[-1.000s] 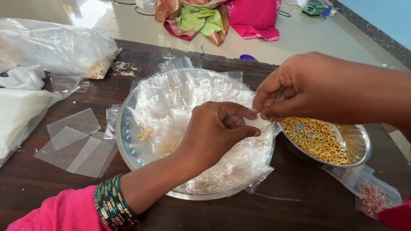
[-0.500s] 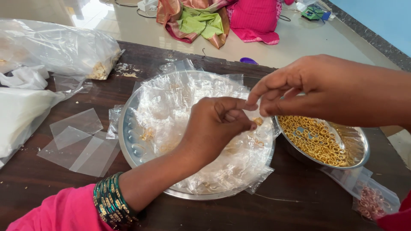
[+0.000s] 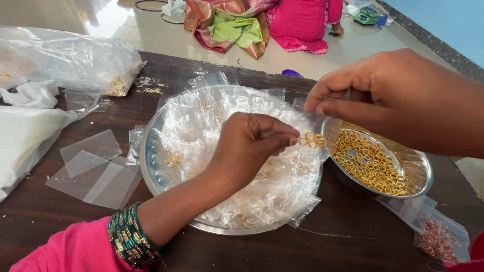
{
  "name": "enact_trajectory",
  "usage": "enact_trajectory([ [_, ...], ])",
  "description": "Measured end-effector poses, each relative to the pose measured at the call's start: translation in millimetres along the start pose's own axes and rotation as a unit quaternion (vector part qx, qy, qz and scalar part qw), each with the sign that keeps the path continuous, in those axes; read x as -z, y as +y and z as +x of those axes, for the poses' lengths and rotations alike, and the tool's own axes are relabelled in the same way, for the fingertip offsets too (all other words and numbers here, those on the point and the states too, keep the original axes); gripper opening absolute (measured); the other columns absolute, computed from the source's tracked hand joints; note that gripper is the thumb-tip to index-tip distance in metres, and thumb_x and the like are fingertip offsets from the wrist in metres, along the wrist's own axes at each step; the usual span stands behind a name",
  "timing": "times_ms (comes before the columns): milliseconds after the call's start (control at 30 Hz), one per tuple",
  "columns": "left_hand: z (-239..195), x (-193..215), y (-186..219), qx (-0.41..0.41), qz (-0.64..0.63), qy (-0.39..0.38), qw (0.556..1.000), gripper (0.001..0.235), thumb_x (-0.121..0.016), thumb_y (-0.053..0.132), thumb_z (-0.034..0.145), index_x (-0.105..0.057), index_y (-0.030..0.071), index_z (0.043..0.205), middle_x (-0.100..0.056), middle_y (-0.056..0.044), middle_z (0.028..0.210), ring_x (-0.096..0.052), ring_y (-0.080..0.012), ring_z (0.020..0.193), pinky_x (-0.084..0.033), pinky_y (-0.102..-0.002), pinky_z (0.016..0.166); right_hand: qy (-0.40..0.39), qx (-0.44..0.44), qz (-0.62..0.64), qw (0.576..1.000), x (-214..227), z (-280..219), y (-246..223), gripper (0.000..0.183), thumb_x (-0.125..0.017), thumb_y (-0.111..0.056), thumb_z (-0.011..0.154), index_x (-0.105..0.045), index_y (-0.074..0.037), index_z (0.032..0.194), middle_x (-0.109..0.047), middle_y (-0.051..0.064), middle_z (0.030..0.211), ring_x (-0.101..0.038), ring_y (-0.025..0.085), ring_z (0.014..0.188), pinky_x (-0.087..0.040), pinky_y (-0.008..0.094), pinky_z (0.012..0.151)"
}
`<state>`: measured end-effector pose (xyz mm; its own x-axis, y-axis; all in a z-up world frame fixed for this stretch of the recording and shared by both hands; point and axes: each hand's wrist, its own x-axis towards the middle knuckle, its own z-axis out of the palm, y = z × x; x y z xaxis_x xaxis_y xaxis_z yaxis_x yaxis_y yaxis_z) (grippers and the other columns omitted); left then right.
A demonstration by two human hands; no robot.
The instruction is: The person picks small gold-colored rings from a metal bowl and places them into small clear plastic bags laid out on a tray. The person repeats this process, filling multiple bags with the rings.
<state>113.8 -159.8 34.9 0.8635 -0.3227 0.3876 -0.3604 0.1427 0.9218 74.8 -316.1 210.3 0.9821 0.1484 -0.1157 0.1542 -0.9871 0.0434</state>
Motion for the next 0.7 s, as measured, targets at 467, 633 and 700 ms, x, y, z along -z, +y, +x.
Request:
enact_trajectory([
  [467,-4,25,46,-0.178,0.133,0.030,0.975,0.007,-0.079,0.014,0.094,-0.081,0.010,0.100,-0.080,-0.003,0.089,-0.065,-0.0033,0.074,-0.052,-0.020,0.066,0.183,0.266,0.163,0.932,-49,-3,53,0.032,-0.069,-0.022,0.094,-0.073,-0.010,0.124,-0.070,0.006,0.102,-0.073,0.014,0.086,-0.059,0.028,0.074],
  [633,-48,84,104,-0.156,0.263,0.151,0.940,0.005,-0.076,0.010,0.097,-0.078,0.010,0.102,-0.079,-0.002,0.087,-0.070,-0.0021,0.068,-0.053,-0.015,0.055,0.213,0.196,0.191,0.938,-95,8,119,0.041,-0.071,-0.021,0.088,-0.068,-0.009,0.128,-0.073,0.009,0.087,-0.076,0.017,0.082,-0.061,0.033,0.073],
  [700,-62,101,105,-0.101,0.265,0.187,0.941,0.006,-0.075,0.010,0.096,-0.078,0.009,0.101,-0.079,-0.003,0.085,-0.071,-0.0031,0.067,-0.054,-0.017,0.053,0.208,0.136,0.202,0.947,-117,5,131,0.042,-0.072,-0.020,0.087,-0.068,-0.010,0.127,-0.074,0.009,0.087,-0.076,0.019,0.081,-0.062,0.034,0.071],
])
